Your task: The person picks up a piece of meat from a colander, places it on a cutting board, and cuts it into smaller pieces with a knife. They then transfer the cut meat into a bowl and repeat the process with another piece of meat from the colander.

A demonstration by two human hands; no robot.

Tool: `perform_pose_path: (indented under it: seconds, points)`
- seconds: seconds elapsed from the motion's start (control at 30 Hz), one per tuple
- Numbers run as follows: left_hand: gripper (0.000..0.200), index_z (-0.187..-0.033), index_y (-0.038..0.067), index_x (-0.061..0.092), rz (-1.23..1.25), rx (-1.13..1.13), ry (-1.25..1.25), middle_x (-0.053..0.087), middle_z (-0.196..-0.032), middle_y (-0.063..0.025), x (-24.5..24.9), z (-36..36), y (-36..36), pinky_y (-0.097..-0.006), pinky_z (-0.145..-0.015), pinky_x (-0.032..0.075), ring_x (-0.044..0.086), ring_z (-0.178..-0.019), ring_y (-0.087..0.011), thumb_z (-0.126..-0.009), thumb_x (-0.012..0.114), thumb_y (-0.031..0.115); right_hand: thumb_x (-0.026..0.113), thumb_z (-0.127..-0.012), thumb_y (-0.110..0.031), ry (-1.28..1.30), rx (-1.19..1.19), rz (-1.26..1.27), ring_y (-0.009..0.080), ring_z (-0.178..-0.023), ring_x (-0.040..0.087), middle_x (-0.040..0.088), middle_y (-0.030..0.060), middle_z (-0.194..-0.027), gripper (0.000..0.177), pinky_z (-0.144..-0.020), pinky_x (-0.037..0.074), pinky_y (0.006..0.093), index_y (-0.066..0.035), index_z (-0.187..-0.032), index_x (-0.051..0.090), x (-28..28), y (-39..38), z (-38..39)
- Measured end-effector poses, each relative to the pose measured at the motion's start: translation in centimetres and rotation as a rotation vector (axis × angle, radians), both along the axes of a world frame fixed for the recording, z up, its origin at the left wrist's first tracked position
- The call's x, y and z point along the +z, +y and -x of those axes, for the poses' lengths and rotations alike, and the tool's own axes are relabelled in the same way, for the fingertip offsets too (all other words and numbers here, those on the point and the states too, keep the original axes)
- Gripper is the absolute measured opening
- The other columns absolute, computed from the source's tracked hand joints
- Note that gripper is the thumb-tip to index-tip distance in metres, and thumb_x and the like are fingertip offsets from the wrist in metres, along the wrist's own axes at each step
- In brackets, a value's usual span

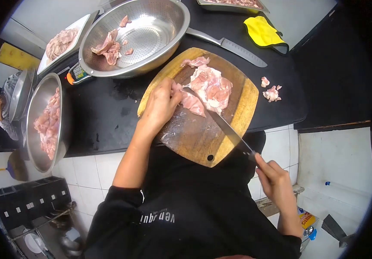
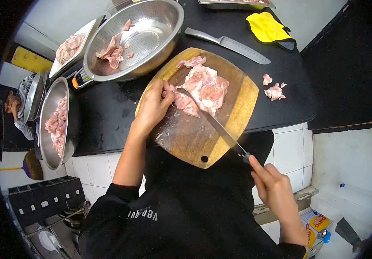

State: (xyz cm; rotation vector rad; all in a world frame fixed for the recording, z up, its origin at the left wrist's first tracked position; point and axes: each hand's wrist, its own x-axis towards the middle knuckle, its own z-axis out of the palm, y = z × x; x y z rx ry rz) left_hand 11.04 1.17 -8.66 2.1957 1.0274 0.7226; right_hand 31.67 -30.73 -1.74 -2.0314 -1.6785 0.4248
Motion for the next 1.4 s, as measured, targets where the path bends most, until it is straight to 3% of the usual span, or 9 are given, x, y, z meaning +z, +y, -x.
perform_pose_path:
  seconds: [0.13, 0.3, 0.4, 0.63, 0.9, 1.03, 1.17, 1.23, 1.4]
  points:
    - [0.018, -0.104, -0.004, 0.058, 0.228, -0.048, -0.133, 0.069, -0.093, -0.0141, 0.5, 0.0, -0.3, -0.0349, -0.081, 0.054, 0.068, -0.089, -0.0233, -0.093, 0.068, 0.007, 0.073, -0.090, 0.002, 0.105, -0.048, 0.049, 0.0190, -0.054, 0.051, 0.054, 0.0114, -0.072, 0.047, -0.052, 0.042, 0.0326, -0.008, -0.135, 0.068, 2.3, 0.4, -1.3]
    - [0.010, -0.107, -0.001, 0.064, 0.674, -0.088, -0.569, 0.066, -0.095, -0.0004, 0.0, -0.3, -1.1, -0.0234, -0.082, 0.051, 0.062, -0.088, -0.0078, -0.098, 0.060, -0.001, 0.072, -0.091, 0.002, 0.106, -0.054, -0.130, 0.0242, -0.058, 0.056, 0.056, 0.0135, -0.076, 0.048, -0.054, 0.046, 0.0357, -0.004, -0.138, 0.064, -0.4, 4.3, 1.5]
    - [0.015, -0.111, -0.003, 0.066, 0.663, -0.114, -0.410, 0.068, -0.097, -0.0021, 0.2, 0.0, -1.4, -0.0248, -0.082, 0.052, 0.063, -0.088, -0.0087, -0.098, 0.059, -0.002, 0.071, -0.091, -0.002, -0.030, 0.052, -0.243, 0.0341, -0.064, 0.065, 0.060, 0.0140, -0.085, 0.048, -0.056, 0.053, 0.0427, -0.005, -0.139, 0.062, -2.2, 6.9, 2.3]
    - [0.017, -0.111, -0.004, 0.067, 0.869, -0.206, -0.355, 0.070, -0.100, -0.0026, 2.6, 0.5, -3.3, -0.0233, -0.085, 0.055, 0.067, -0.089, -0.0085, -0.096, 0.062, -0.002, 0.069, -0.094, -0.007, -0.178, 0.114, -0.146, 0.0337, -0.060, 0.066, 0.059, 0.0137, -0.083, 0.045, -0.055, 0.055, 0.0417, -0.004, -0.138, 0.062, -2.5, 9.8, 2.9]
    - [0.046, -0.131, -0.002, 0.058, 0.581, -0.239, -0.611, 0.061, -0.120, -0.0050, 8.0, 2.7, -5.2, -0.0227, -0.088, 0.049, 0.061, -0.096, -0.0086, -0.087, 0.054, -0.012, 0.070, -0.093, -0.005, 0.037, 0.041, -0.141, 0.0382, -0.069, 0.067, 0.062, 0.0178, -0.083, 0.046, -0.062, 0.053, 0.0462, -0.007, -0.139, 0.062, -2.9, 8.9, 1.8]
    - [0.039, -0.133, -0.002, 0.057, 0.557, -0.236, -0.555, 0.063, -0.100, -0.0020, 7.0, 2.0, -5.5, -0.0234, -0.079, 0.051, 0.062, -0.087, -0.0066, -0.095, 0.053, -0.008, 0.070, -0.093, -0.002, 0.082, 0.021, -0.157, 0.0380, -0.070, 0.066, 0.063, 0.0191, -0.084, 0.046, -0.065, 0.052, 0.0440, -0.005, -0.138, 0.063, -2.3, 7.6, 1.2]
    - [0.021, -0.120, -0.001, 0.062, 0.588, 0.016, -0.711, 0.064, -0.102, -0.0021, 3.9, 1.7, -6.2, -0.0229, -0.080, 0.052, 0.063, -0.089, -0.0071, -0.099, 0.063, 0.001, 0.068, -0.094, 0.000, 0.184, -0.037, -0.134, 0.0354, -0.070, 0.065, 0.062, 0.0194, -0.083, 0.045, -0.067, 0.052, 0.0396, -0.002, -0.138, 0.062, -2.0, 7.1, 1.4]
    - [0.019, -0.116, -0.002, 0.065, 0.621, 0.120, -0.607, 0.067, -0.103, -0.0042, 2.1, 3.5, -6.6, -0.0248, -0.078, 0.054, 0.065, -0.088, -0.0099, -0.098, 0.067, 0.004, 0.068, -0.094, 0.000, 0.204, -0.051, -0.152, 0.0344, -0.070, 0.065, 0.062, 0.0190, -0.083, 0.044, -0.068, 0.052, 0.0384, -0.001, -0.138, 0.062, -2.0, 6.8, 1.9]
    - [0.020, -0.109, -0.004, 0.071, 0.140, 0.167, 0.002, 0.067, -0.087, -0.0078, 1.1, 7.6, -6.2, -0.0282, -0.064, 0.054, 0.064, -0.070, -0.0127, -0.096, 0.072, 0.012, 0.068, -0.094, 0.001, 0.262, 0.050, -0.248, 0.0345, -0.071, 0.066, 0.063, 0.0184, -0.087, 0.045, -0.069, 0.053, 0.0394, 0.000, -0.139, 0.061, -2.5, 6.9, 3.8]
